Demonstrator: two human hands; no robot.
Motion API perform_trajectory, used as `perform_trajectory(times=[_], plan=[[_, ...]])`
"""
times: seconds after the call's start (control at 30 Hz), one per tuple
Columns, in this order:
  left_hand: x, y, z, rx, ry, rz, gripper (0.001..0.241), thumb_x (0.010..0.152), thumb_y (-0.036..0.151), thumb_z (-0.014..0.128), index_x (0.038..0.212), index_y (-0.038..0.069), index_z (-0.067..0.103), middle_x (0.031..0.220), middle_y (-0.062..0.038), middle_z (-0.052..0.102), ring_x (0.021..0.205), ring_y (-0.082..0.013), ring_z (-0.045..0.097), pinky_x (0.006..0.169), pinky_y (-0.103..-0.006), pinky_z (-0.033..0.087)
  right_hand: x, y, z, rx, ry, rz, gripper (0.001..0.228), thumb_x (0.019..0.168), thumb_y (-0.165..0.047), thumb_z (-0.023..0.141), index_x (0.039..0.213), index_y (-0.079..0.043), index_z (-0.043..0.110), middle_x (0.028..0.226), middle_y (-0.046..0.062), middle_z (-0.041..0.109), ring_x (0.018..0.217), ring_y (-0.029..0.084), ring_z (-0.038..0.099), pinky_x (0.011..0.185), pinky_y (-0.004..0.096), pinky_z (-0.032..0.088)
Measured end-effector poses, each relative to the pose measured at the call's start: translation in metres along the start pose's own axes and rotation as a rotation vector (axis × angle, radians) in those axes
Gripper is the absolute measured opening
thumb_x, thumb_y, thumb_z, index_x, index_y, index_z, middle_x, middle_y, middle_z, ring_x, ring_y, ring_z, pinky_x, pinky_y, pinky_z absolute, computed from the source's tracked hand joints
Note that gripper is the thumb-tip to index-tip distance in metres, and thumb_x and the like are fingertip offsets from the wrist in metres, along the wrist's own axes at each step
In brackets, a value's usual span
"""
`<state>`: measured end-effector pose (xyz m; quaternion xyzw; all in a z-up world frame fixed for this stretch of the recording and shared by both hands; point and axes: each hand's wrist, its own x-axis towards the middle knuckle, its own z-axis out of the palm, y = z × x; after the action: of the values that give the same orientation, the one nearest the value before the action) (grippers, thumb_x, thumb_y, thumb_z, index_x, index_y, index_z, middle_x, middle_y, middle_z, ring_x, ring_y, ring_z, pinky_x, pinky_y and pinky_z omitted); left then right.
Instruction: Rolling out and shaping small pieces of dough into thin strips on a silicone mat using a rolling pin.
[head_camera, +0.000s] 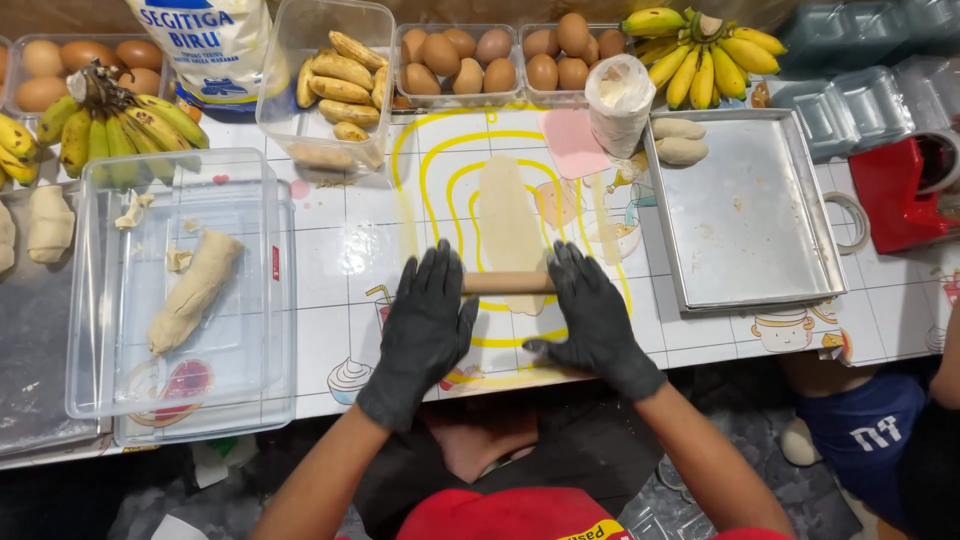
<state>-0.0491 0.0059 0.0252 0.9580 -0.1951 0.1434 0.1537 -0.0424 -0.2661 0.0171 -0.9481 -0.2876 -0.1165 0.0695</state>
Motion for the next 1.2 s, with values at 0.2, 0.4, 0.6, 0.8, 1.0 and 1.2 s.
perform_trajectory(times=[0.2,0.4,0.6,0.8,1.0,1.2], plan=[[0.016,-0.013,0.024,-0.039,0.031,-0.01,0.07,0.102,0.044,0.049,0.154,-0.002,0.039,0.155,-0.027,0.044,0.144,-0.0413,0.042,0.125,-0.0526,0.021,0.015,0.02,0.02,0.025,0.032,0.003,0.113,0.08,-0.085,0.055,0.157,-0.004,0.038,0.158,0.02,0.046,0.148,0.037,0.04,0.126,0.046,0.026],[0.049,-0.021,0.026,-0.045,-0.091,-0.09,0.068,0.107,0.042,0.035,0.158,-0.003,0.03,0.165,-0.025,0.027,0.154,-0.0404,0.022,0.127,-0.0566,0.003,0.051,0.029,0.014,-0.003,0.118,-0.021,0.105,0.09,-0.077,0.053,0.157,0.002,0.038,0.162,0.025,0.038,0.151,0.043,0.031,0.123,0.051,0.026],[-0.027,0.012,-0.012,-0.039,-0.088,-0.018,0.064,0.103,0.039,0.046,0.154,0.0,0.039,0.159,-0.023,0.04,0.149,-0.0375,0.035,0.126,-0.0507,0.016,-0.022,-0.022,-0.009,0.025,-0.038,0.037,0.128,0.072,-0.094,0.05,0.162,-0.004,0.028,0.166,0.018,0.033,0.155,0.036,0.026,0.13,0.041,0.016],[0.036,-0.022,0.044,-0.064,0.047,-0.07,0.07,0.105,0.045,0.04,0.156,-0.003,0.036,0.161,-0.025,0.037,0.15,-0.0403,0.032,0.127,-0.0538,0.012,0.04,0.016,0.014,-0.007,0.057,0.062,0.113,0.086,-0.081,0.053,0.162,-0.001,0.031,0.164,0.023,0.034,0.153,0.04,0.028,0.126,0.046,0.021],[-0.029,0.015,-0.013,0.016,-0.014,-0.02,0.068,0.101,0.045,0.044,0.151,0.0,0.042,0.155,-0.026,0.044,0.146,-0.0383,0.039,0.127,-0.0546,0.013,-0.02,-0.033,-0.023,0.013,-0.055,0.052,0.128,0.073,-0.091,0.053,0.161,-0.002,0.028,0.166,0.021,0.033,0.155,0.038,0.027,0.128,0.042,0.018],[-0.01,0.007,0.008,0.05,0.066,-0.041,0.071,0.099,0.043,0.048,0.153,-0.003,0.039,0.158,-0.027,0.039,0.148,-0.0399,0.036,0.126,-0.0562,0.015,-0.004,-0.005,0.012,0.021,0.004,0.049,0.124,0.074,-0.087,0.058,0.161,-0.004,0.029,0.164,0.018,0.036,0.153,0.036,0.031,0.127,0.044,0.021]])
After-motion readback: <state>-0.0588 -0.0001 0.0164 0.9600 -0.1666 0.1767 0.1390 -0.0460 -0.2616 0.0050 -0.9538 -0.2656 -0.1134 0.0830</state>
